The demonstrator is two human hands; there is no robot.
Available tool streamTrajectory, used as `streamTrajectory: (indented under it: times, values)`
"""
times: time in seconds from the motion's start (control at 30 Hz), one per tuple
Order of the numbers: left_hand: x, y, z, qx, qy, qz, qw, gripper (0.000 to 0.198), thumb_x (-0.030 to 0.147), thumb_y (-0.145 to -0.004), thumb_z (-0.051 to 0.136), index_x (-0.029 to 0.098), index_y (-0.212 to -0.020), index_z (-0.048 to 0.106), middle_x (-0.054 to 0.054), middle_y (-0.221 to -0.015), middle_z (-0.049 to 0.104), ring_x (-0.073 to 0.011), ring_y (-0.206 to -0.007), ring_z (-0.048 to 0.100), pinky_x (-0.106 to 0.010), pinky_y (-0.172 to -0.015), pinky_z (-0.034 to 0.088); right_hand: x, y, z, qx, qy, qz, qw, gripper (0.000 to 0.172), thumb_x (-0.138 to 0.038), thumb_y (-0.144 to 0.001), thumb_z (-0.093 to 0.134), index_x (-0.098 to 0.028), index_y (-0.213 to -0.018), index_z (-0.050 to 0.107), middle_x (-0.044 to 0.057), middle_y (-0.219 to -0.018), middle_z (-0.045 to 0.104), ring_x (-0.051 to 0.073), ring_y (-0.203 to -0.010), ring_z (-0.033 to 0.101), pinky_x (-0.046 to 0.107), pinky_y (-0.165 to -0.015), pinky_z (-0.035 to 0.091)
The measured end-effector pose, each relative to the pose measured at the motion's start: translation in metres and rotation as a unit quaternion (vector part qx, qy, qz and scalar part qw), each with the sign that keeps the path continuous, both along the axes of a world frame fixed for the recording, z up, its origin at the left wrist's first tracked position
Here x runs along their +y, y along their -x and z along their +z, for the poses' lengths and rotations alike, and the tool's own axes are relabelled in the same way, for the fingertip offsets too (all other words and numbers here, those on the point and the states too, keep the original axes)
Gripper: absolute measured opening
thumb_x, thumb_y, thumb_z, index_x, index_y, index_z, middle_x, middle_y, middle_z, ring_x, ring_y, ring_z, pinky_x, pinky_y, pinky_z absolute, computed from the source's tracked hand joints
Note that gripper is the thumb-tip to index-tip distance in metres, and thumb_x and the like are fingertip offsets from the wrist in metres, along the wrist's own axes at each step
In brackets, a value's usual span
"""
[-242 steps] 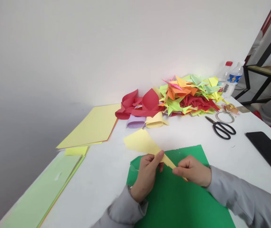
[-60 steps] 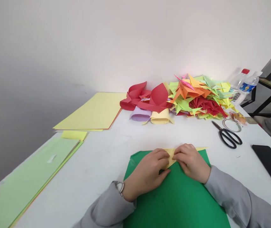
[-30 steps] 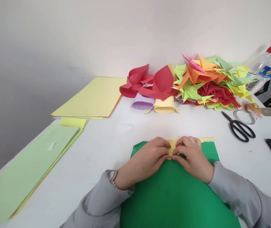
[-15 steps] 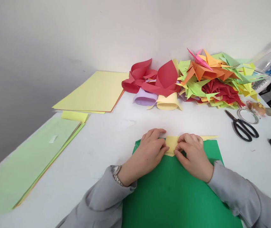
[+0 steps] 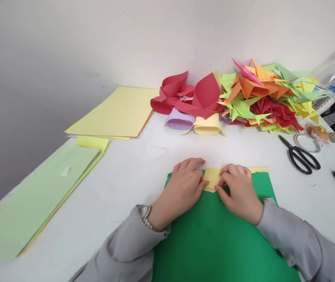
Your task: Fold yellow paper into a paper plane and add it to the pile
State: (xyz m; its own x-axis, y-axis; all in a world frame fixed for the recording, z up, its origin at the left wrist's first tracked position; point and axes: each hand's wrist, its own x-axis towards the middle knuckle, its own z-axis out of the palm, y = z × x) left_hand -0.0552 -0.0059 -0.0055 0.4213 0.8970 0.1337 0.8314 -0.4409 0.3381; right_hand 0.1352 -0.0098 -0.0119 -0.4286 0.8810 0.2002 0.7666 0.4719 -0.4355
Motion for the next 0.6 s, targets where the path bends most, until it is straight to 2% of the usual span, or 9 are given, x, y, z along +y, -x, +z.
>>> streamTrajectory:
  times: [0.1,0.17,0.2,0.23,0.33,0.4,0.5,0.6]
  values:
    - [0.004,0.006,0.000,0.013,-0.069,0.067,0.995,0.018,0.014,-0.088,0.047,0.018,-0.072,0.053,-0.012,-0.111,0.061,-0.0274,-0.106,0.056,-0.048,-0.089,0.047,0.000,0.000,0.001,-0.002,-0.008,0.002,1.000,0.013,-0.019,-0.082,0.061,-0.020,-0.072,0.052,0.003,-0.094,0.057,0.020,-0.089,0.049,0.040,-0.085,0.032]
    - [0.005,0.007,0.006,0.007,-0.126,0.123,0.984,0.017,0.015,-0.089,0.046,0.017,-0.075,0.056,-0.012,-0.099,0.063,-0.0266,-0.093,0.059,-0.046,-0.081,0.050,0.000,0.000,0.001,-0.008,-0.009,0.002,1.000,0.013,-0.019,-0.081,0.061,-0.020,-0.072,0.052,0.003,-0.093,0.057,0.020,-0.088,0.049,0.040,-0.085,0.032]
    - [0.003,0.007,0.011,-0.002,-0.146,0.131,0.981,0.018,0.016,-0.089,0.045,0.017,-0.076,0.057,-0.011,-0.094,0.063,-0.0256,-0.088,0.060,-0.044,-0.076,0.051,0.000,0.001,0.001,-0.010,-0.009,0.001,1.000,0.013,-0.020,-0.081,0.061,-0.020,-0.072,0.052,0.003,-0.093,0.057,0.020,-0.088,0.049,0.039,-0.084,0.033]
    - [0.000,0.004,0.016,-0.017,-0.162,0.117,0.980,0.020,0.017,-0.091,0.044,0.017,-0.076,0.058,-0.010,-0.090,0.062,-0.0244,-0.085,0.059,-0.042,-0.074,0.051,0.000,0.001,0.001,-0.011,-0.008,-0.001,1.000,0.014,-0.020,-0.081,0.061,-0.020,-0.071,0.052,0.003,-0.092,0.056,0.020,-0.088,0.049,0.039,-0.084,0.033]
    - [-0.021,-0.012,0.024,-0.031,-0.136,-0.018,0.990,0.027,0.017,-0.094,0.040,0.018,-0.077,0.061,-0.006,-0.078,0.063,-0.0190,-0.073,0.060,-0.034,-0.068,0.053,0.000,0.001,0.001,-0.003,-0.009,-0.003,1.000,0.013,-0.019,-0.081,0.061,-0.020,-0.071,0.051,0.003,-0.091,0.056,0.020,-0.087,0.049,0.040,-0.083,0.033]
    - [-0.039,-0.027,0.018,0.015,-0.142,-0.038,0.989,0.026,0.014,-0.093,0.040,0.017,-0.083,0.065,-0.008,-0.080,0.067,-0.0208,-0.075,0.063,-0.036,-0.069,0.055,0.000,0.001,0.000,0.005,-0.010,-0.005,1.000,0.013,-0.018,-0.080,0.061,-0.020,-0.072,0.051,0.003,-0.091,0.056,0.021,-0.088,0.048,0.041,-0.084,0.033]
    - [-0.062,-0.043,-0.002,0.101,-0.223,-0.032,0.969,0.027,0.013,-0.091,0.042,0.010,-0.103,0.066,-0.016,-0.102,0.070,-0.0295,-0.096,0.066,-0.044,-0.085,0.056,-0.002,0.002,-0.001,0.010,-0.010,-0.010,1.000,0.012,-0.018,-0.080,0.060,-0.020,-0.072,0.051,0.004,-0.092,0.057,0.021,-0.090,0.049,0.041,-0.085,0.033]
    - [-0.072,-0.048,-0.019,0.115,-0.235,-0.027,0.965,0.033,0.018,-0.092,0.043,0.001,-0.114,0.061,-0.024,-0.116,0.066,-0.0351,-0.110,0.062,-0.045,-0.092,0.054,-0.003,0.004,-0.001,0.019,-0.022,-0.020,0.999,0.012,-0.017,-0.081,0.057,-0.020,-0.072,0.051,0.004,-0.092,0.057,0.021,-0.089,0.049,0.042,-0.087,0.033]
